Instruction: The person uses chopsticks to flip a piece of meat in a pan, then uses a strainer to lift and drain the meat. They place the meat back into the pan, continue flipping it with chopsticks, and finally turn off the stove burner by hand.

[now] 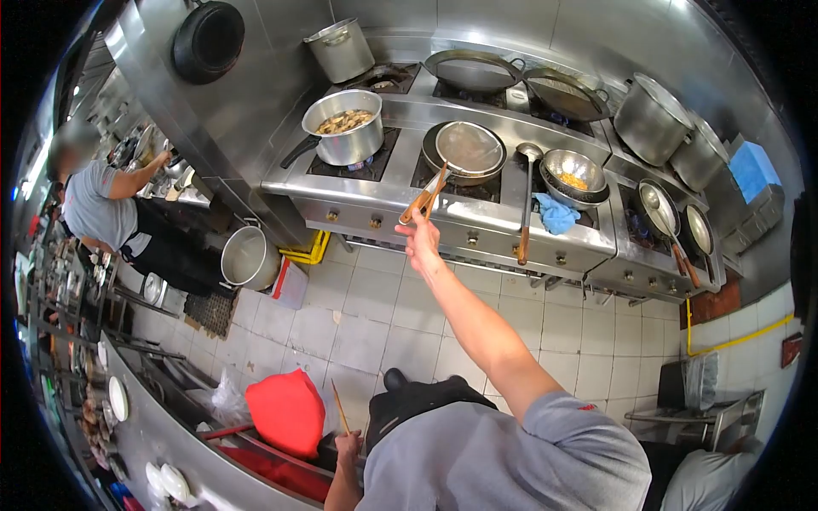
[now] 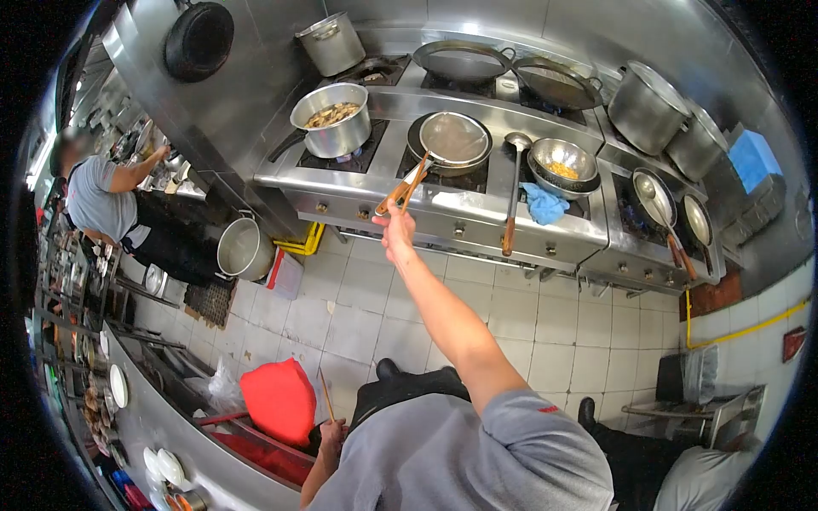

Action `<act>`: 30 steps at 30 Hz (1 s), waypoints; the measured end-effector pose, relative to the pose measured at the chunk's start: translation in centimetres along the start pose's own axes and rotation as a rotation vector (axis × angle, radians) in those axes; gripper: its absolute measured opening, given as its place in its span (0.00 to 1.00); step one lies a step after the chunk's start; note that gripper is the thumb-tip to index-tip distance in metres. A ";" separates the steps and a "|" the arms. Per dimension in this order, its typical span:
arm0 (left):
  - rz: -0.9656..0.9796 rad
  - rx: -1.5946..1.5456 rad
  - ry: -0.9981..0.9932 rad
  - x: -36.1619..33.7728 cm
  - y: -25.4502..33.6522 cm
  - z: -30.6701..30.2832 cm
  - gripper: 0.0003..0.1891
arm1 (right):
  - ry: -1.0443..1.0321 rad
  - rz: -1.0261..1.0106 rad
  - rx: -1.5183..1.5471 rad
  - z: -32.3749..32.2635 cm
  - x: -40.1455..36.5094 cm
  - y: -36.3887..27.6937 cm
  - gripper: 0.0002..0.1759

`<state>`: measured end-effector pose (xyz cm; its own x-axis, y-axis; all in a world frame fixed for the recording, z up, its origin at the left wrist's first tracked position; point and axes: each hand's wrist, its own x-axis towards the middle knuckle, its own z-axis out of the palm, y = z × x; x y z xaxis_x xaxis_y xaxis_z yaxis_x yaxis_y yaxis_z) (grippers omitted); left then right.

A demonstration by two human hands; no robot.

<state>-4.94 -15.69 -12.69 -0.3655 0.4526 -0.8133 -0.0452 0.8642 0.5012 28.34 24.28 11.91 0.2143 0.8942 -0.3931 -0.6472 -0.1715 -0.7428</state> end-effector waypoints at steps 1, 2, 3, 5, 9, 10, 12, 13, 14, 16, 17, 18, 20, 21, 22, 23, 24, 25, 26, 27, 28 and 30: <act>0.020 -0.018 0.000 0.2 -0.1 0.1 0.08 | 0.008 -0.013 0.008 0.0 0.0 -0.1 0.24; 0.019 -0.018 0.001 0.4 -0.4 -0.1 0.08 | 0.008 -0.013 0.008 0.0 -0.1 0.0 0.24; 0.005 0.011 0.000 0.1 -0.2 -0.2 0.08 | 0.037 -0.020 0.003 0.0 -0.3 0.0 0.24; -0.009 0.035 -0.002 -0.3 0.1 0.0 0.08 | 0.064 -0.028 -0.006 -0.1 -0.5 0.0 0.24; -0.022 0.005 -0.012 -0.1 -0.7 -0.1 0.07 | 0.135 -0.039 -0.015 -0.9 -0.7 0.6 0.23; -0.016 0.033 -0.001 0.0 -0.7 0.0 0.07 | 0.151 -0.036 -0.015 -0.9 -0.7 0.6 0.23; -0.012 0.009 -0.003 0.3 -1.0 0.3 0.07 | 0.149 -0.040 -0.008 -0.9 -0.9 0.5 0.23; -0.009 -0.010 -0.004 0.5 -1.1 0.3 0.07 | 0.151 -0.042 0.002 -0.7 -1.1 0.4 0.23; -0.009 -0.010 -0.004 0.7 -1.3 0.3 0.07 | 0.150 -0.042 0.003 -0.5 -1.1 0.2 0.23; -0.003 -0.030 -0.025 0.2 -1.1 0.2 0.08 | 0.103 -0.067 0.074 0.0 -0.7 -0.1 0.21; -0.003 -0.027 -0.026 0.0 -1.0 0.2 0.08 | 0.106 -0.067 0.075 0.2 -0.4 -0.2 0.21; 0.004 -0.009 -0.018 -0.3 -0.7 0.3 0.08 | 0.120 -0.109 0.035 0.4 0.1 -0.2 0.21; 0.012 0.010 -0.013 -0.9 0.0 0.4 0.07 | 0.136 -0.154 -0.007 0.6 0.7 0.2 0.21; 0.003 0.030 -0.009 -1.0 0.2 0.4 0.07 | 0.164 -0.148 -0.017 0.9 0.6 0.1 0.21; -0.006 0.049 -0.003 -1.1 0.3 0.4 0.07 | 0.192 -0.142 -0.028 1.1 0.4 0.1 0.22; -0.006 0.049 -0.003 -1.3 0.4 0.4 0.07 | 0.192 -0.142 -0.028 1.2 0.2 -0.1 0.22; 0.002 0.037 -0.010 -0.9 0.0 0.3 0.08 | 0.187 -0.156 -0.035 1.3 0.0 -0.1 0.22; 0.010 0.024 -0.016 -0.6 -0.4 0.3 0.08 | 0.181 -0.170 -0.042 1.4 -0.2 -0.2 0.23; 0.009 0.023 -0.016 -0.3 -0.8 0.2 0.08 | 0.181 -0.169 -0.043 1.5 -0.3 -0.3 0.23; 0.004 0.017 -0.019 0.1 -1.2 0.2 0.08 | 0.180 -0.185 -0.051 1.5 -0.3 -0.3 0.23; -0.001 0.012 -0.021 0.4 -1.6 0.1 0.08 | 0.179 -0.200 -0.058 1.6 -0.3 -0.3 0.22; 0.002 0.027 -0.007 1.0 -2.2 0.1 0.08 | 0.173 -0.214 -0.060 1.7 -0.1 -0.1 0.22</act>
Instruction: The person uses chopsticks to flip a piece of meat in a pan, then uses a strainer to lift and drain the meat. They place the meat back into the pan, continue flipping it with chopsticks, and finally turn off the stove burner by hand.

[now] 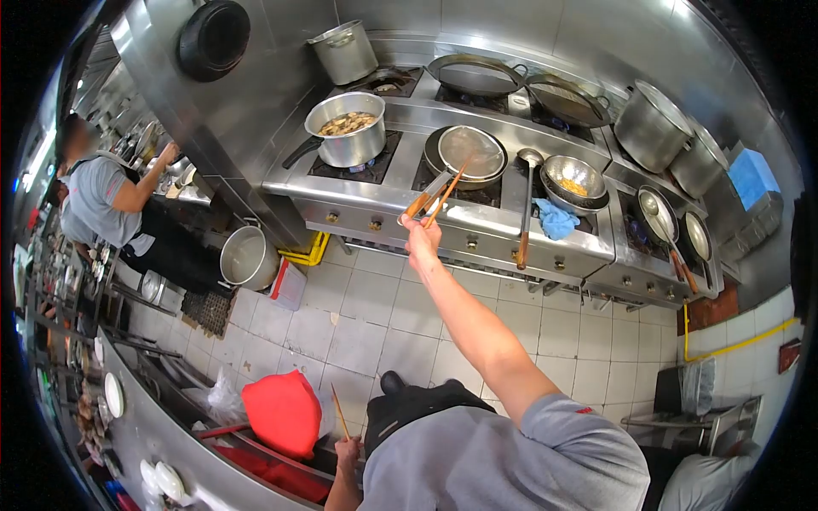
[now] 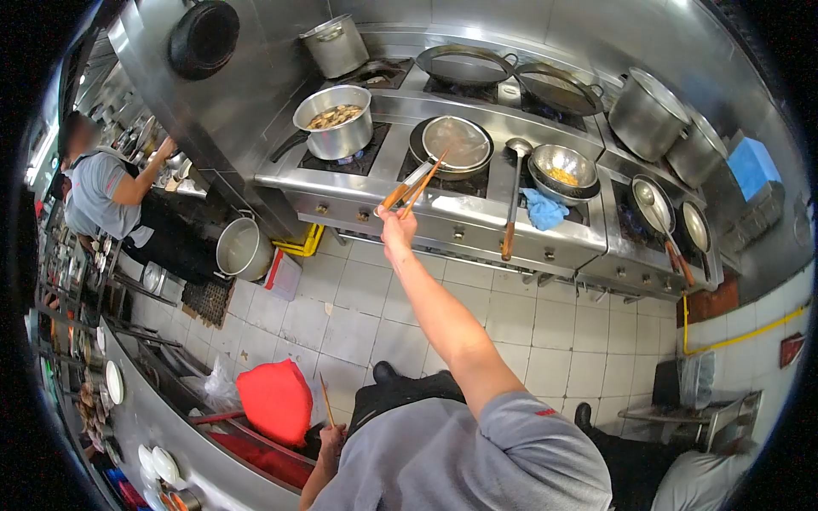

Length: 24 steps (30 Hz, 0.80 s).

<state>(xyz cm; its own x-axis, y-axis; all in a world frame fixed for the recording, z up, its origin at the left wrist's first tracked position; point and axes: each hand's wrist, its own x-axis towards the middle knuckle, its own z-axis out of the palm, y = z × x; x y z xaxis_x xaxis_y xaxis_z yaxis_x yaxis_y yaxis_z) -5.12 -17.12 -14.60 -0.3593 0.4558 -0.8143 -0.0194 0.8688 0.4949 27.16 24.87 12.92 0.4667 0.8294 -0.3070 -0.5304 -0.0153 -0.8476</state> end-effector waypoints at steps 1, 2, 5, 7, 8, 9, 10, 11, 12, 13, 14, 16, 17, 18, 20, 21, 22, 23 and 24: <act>0.004 0.017 0.013 0.3 -0.2 0.0 0.08 | -0.004 -0.015 0.001 0.1 0.1 0.1 0.22; 0.005 0.016 0.014 0.5 -0.5 -0.1 0.08 | -0.005 -0.015 0.001 0.1 0.1 0.2 0.22; 0.013 -0.043 -0.001 0.5 -0.4 0.0 0.07 | -0.014 -0.014 0.013 0.1 0.2 0.3 0.21; -0.008 -0.040 -0.008 0.1 0.1 -0.1 0.07 | -0.013 -0.020 0.041 0.1 0.1 0.3 0.21; -0.008 -0.040 -0.007 -0.2 0.3 -0.2 0.07 | -0.013 -0.019 0.041 0.1 0.1 0.2 0.21; -0.016 -0.044 -0.019 -0.2 0.3 -0.2 0.07 | -0.009 -0.005 0.037 0.0 0.2 0.2 0.21; -0.024 -0.048 -0.031 -0.2 0.4 -0.3 0.07 | -0.005 0.009 0.034 -0.1 0.2 0.2 0.22; -0.022 -0.047 -0.030 -0.3 0.6 -0.2 0.07 | -0.005 0.009 0.036 -0.2 0.3 0.2 0.22; -0.004 -0.032 -0.025 -0.3 0.5 -0.1 0.07 | 0.004 0.026 0.000 -0.3 0.5 0.3 0.22; 0.016 -0.016 -0.021 -0.2 0.6 0.0 0.07 | 0.013 0.043 -0.035 -0.5 0.8 0.5 0.23; 0.017 -0.014 -0.021 -0.2 0.5 0.0 0.07 | 0.014 0.042 -0.033 -0.6 1.0 0.6 0.23; 0.036 -0.015 -0.035 -1.1 1.0 0.0 0.07 | 0.021 0.042 -0.030 -0.6 0.9 0.6 0.24; 0.036 -0.015 -0.035 -1.4 1.4 0.1 0.07 | 0.021 0.042 -0.029 -0.7 0.9 0.6 0.24; 0.039 -0.018 -0.037 -1.4 1.3 0.1 0.07 | 0.014 0.056 -0.006 -0.7 0.8 0.6 0.22; 0.042 -0.022 -0.039 -1.3 1.2 0.1 0.07 | 0.005 0.071 0.017 -1.1 0.6 0.6 0.21; 0.044 -0.035 -0.042 -1.0 0.9 0.1 0.08 | 0.007 0.071 0.013 -1.6 0.4 0.7 0.20; 0.047 -0.049 -0.046 -0.8 0.7 0.1 0.08 | 0.009 0.071 0.009 -2.1 0.2 0.7 0.20; 0.047 -0.050 -0.047 -0.5 0.4 0.2 0.08 | 0.008 0.071 0.008 -2.9 -0.3 0.8 0.20; 0.029 -0.064 -0.044 -0.7 0.6 0.4 0.08 | -0.012 0.072 -0.005 -4.1 -0.9 1.2 0.19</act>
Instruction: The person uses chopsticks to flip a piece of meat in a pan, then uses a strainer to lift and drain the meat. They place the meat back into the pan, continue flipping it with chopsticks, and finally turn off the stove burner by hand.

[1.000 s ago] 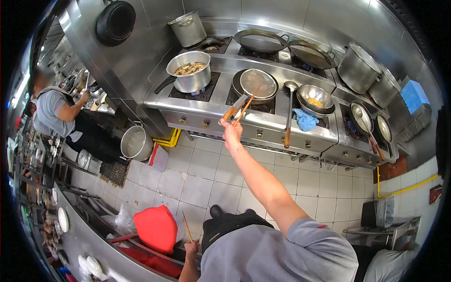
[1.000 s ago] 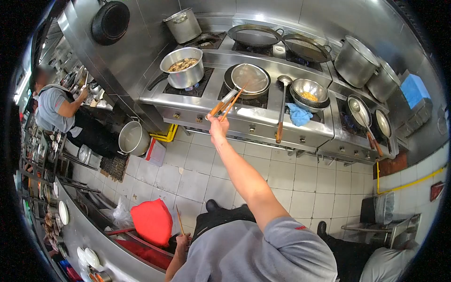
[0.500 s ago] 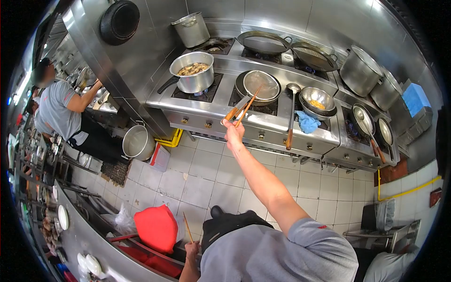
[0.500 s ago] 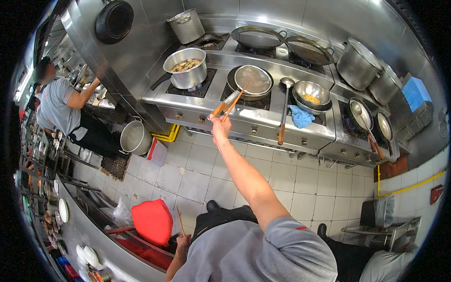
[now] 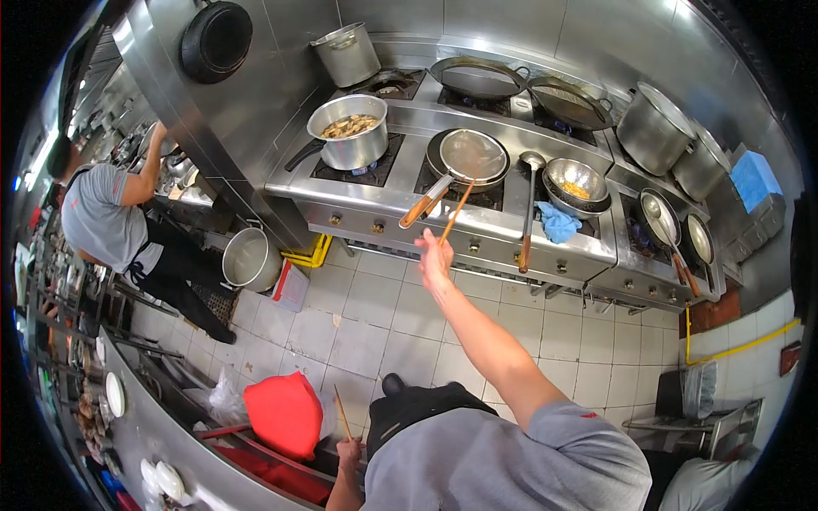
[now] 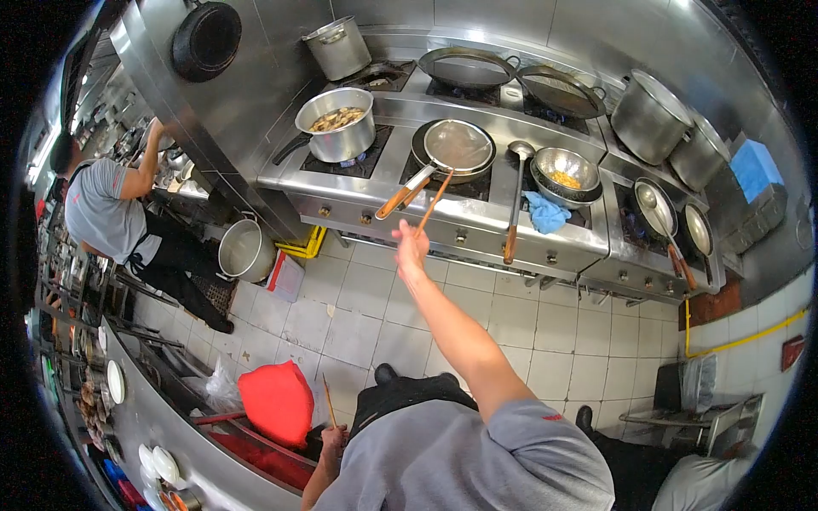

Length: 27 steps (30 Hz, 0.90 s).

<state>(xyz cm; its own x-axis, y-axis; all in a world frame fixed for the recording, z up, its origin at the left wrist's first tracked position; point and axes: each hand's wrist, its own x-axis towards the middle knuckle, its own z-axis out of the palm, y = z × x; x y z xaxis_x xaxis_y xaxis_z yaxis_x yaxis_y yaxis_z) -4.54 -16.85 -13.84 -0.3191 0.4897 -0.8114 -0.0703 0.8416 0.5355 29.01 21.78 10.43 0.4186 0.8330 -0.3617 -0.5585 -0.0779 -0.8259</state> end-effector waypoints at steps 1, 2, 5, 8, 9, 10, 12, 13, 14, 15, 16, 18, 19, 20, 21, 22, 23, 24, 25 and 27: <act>-0.018 -0.015 0.003 -0.2 0.2 0.2 0.08 | -0.020 0.001 -0.014 -1.4 -0.7 0.6 0.19; -0.019 -0.018 0.002 -0.6 0.5 0.3 0.08 | 0.036 0.018 -0.044 -2.9 -1.6 1.4 0.19; -0.017 0.048 0.014 -1.1 0.6 0.8 0.11 | 0.093 0.103 -0.082 -10.9 -3.0 7.1 0.20; 0.110 0.094 0.046 -0.1 -0.3 1.0 0.16 | 0.138 0.151 -0.316 -22.1 -6.3 13.0 0.17; 0.089 0.183 0.074 -0.3 0.2 1.2 0.18 | 0.163 0.182 -0.385 -26.4 -7.6 15.2 0.16; 0.067 0.273 0.101 -0.7 0.5 1.3 0.20 | 0.196 0.118 -0.568 -30.4 -8.6 17.3 0.13; 0.129 0.296 0.118 -0.5 -0.1 1.4 0.23 | 0.136 0.259 -0.791 -37.3 -12.0 18.2 0.11; 0.224 0.437 0.130 -0.6 0.3 1.4 0.25 | 0.029 0.265 -1.016 -41.2 -12.8 19.2 0.12; 0.319 0.579 0.140 -0.9 0.9 1.6 0.26 | -0.107 0.279 -1.109 -45.5 -13.7 19.8 0.13; 0.327 0.643 0.093 -2.1 2.2 2.1 0.28 | -0.245 0.294 -1.199 -48.1 -14.3 20.0 0.13; 0.322 0.645 0.096 -1.6 1.8 2.3 0.28 | -0.030 0.549 -1.207 -46.7 -16.5 16.7 0.14; 0.437 0.796 0.068 0.3 1.0 3.0 0.28 | -0.028 0.645 -1.348 -48.9 -17.1 15.7 0.16; 0.420 0.749 0.051 0.6 0.9 3.7 0.25 | -0.025 0.632 -1.410 -49.9 -17.5 15.4 0.18; 0.408 0.764 0.053 0.3 0.4 3.9 0.25 | -0.020 0.624 -1.469 -50.7 -18.2 15.5 0.19; 0.396 0.757 0.031 -1.4 1.9 5.4 0.24 | -0.021 0.609 -1.481 -50.8 -18.2 15.4 0.19; 0.388 0.749 0.005 -3.5 3.5 6.9 0.23 | -0.016 0.593 -1.493 -50.8 -17.6 15.4 0.20; 0.389 0.760 -0.006 -5.2 4.3 8.0 0.23 | -0.020 0.573 -1.478 -50.7 -17.0 15.2 0.21; 0.407 0.818 0.026 -6.6 5.0 9.1 0.22 | -0.029 0.521 -1.439 -50.6 -16.3 15.6 0.21; 0.430 0.870 0.060 -7.1 5.4 9.8 0.22 | -0.038 0.461 -1.403 -50.0 -15.6 15.5 0.21; 0.445 0.900 0.028 -6.7 5.6 10.1 0.21 | -0.044 0.425 -1.331 -48.1 -14.6 14.9 0.20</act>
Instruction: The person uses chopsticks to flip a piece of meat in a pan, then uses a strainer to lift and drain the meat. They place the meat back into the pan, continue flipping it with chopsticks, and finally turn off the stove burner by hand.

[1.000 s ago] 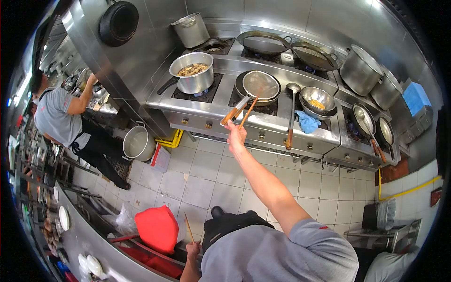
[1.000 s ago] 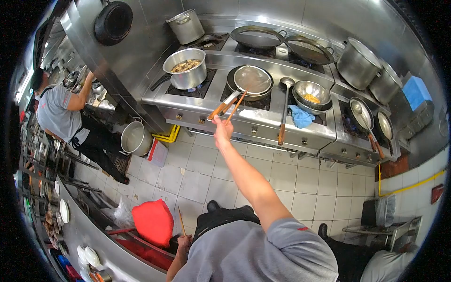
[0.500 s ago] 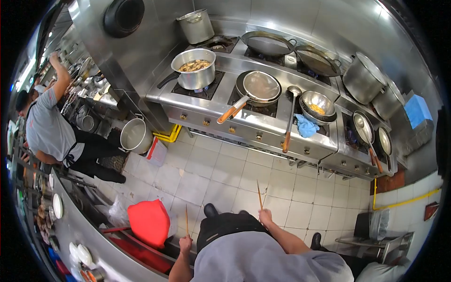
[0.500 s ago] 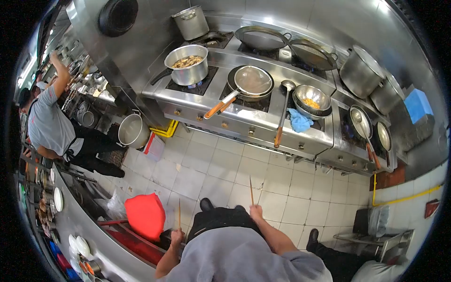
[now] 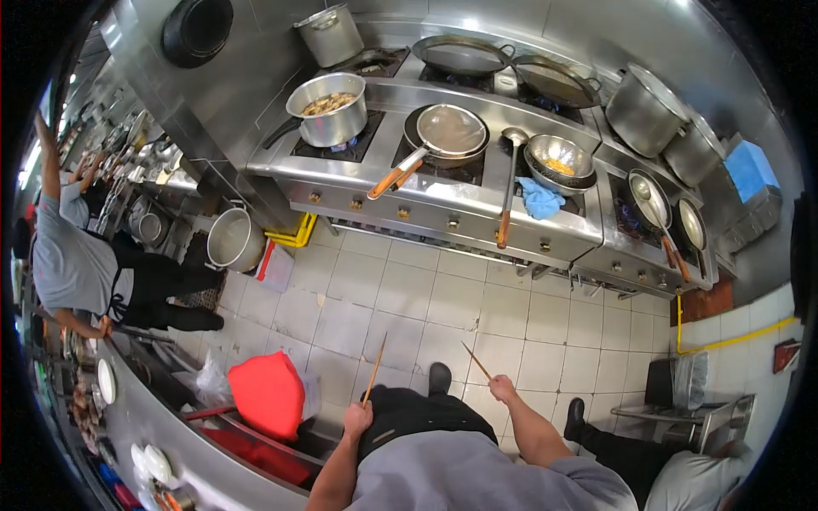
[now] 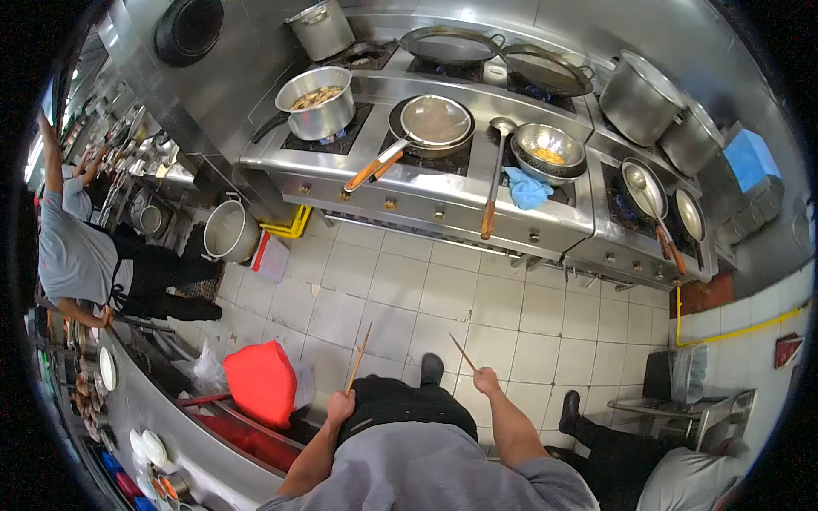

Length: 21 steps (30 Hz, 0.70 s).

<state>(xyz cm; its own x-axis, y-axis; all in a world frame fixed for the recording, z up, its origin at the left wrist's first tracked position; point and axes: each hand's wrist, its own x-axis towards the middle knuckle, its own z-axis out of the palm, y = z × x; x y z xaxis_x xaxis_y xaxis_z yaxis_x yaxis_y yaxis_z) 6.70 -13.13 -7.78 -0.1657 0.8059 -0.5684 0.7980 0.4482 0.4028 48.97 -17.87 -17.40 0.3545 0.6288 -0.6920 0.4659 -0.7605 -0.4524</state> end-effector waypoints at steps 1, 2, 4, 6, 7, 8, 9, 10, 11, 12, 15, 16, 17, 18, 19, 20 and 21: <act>0.013 0.030 -0.023 0.3 -0.3 -0.2 0.21 | -0.013 -0.039 0.069 0.1 0.1 -1.4 0.19; 0.030 0.031 -0.020 1.3 -1.5 0.1 0.21 | 0.001 -0.042 0.079 0.2 -0.1 -2.7 0.19; 0.118 0.056 -0.070 3.3 -4.2 0.6 0.20 | 0.081 -0.185 -0.014 0.7 -0.9 -4.8 0.18; 0.153 0.001 0.000 3.6 -6.6 0.1 0.19 | 0.108 -0.167 -0.035 1.7 -2.8 -6.0 0.18; 0.173 -0.059 0.072 3.3 -6.5 -1.2 0.18 | 0.122 -0.153 -0.062 2.1 -3.2 -6.6 0.18; 0.111 -0.110 0.027 2.7 -6.7 -2.7 0.15 | 0.132 -0.137 -0.075 3.0 -4.1 -7.0 0.17; 0.123 -0.110 0.033 2.6 -7.4 -3.8 0.15 | 0.142 -0.143 -0.068 4.0 -4.7 -6.9 0.17; 0.087 -0.104 0.081 2.4 -9.0 -4.7 0.15 | 0.144 -0.193 -0.162 5.1 -5.2 -6.1 0.17; 0.050 -0.099 0.127 2.2 -10.6 -5.5 0.15 | 0.146 -0.241 -0.258 6.3 -5.5 -5.5 0.16; 0.018 -0.097 0.146 1.7 -11.9 -6.6 0.15 | 0.153 -0.237 -0.254 7.1 -6.1 -5.4 0.16; -0.056 -0.006 0.318 0.0 -16.8 -9.3 0.16 | 0.012 -0.065 -0.223 8.2 -7.5 -4.9 0.16; -0.087 0.074 0.365 -1.0 -17.5 -10.4 0.16 | -0.013 -0.036 -0.196 8.5 -7.8 -4.9 0.15; -0.120 0.155 0.414 -2.1 -18.2 -11.7 0.16 | -0.040 -0.008 -0.169 8.8 -8.2 -5.0 0.15; -0.106 0.191 0.426 -3.1 -19.3 -12.9 0.15 | -0.042 -0.017 -0.172 8.7 -8.7 -5.4 0.15; -0.093 0.228 0.440 -4.1 -20.1 -14.2 0.15 | -0.045 -0.017 -0.172 8.8 -8.7 -5.6 0.15; -0.128 0.305 0.477 -5.2 -20.5 -15.3 0.15 | -0.085 -0.016 -0.171 8.8 -8.6 -5.9 0.15; -0.163 0.381 0.514 -6.0 -20.7 -16.3 0.14 | -0.124 -0.014 -0.170 8.7 -8.4 -6.2 0.15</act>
<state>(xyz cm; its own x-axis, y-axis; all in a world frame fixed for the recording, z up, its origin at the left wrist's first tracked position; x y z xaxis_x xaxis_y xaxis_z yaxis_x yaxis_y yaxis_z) -18.28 -20.99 -1.01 -0.4817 0.8637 -0.1480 0.8730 0.4877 0.0050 36.08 -19.87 -13.72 0.2492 0.6067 -0.7548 0.6037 -0.7068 -0.3688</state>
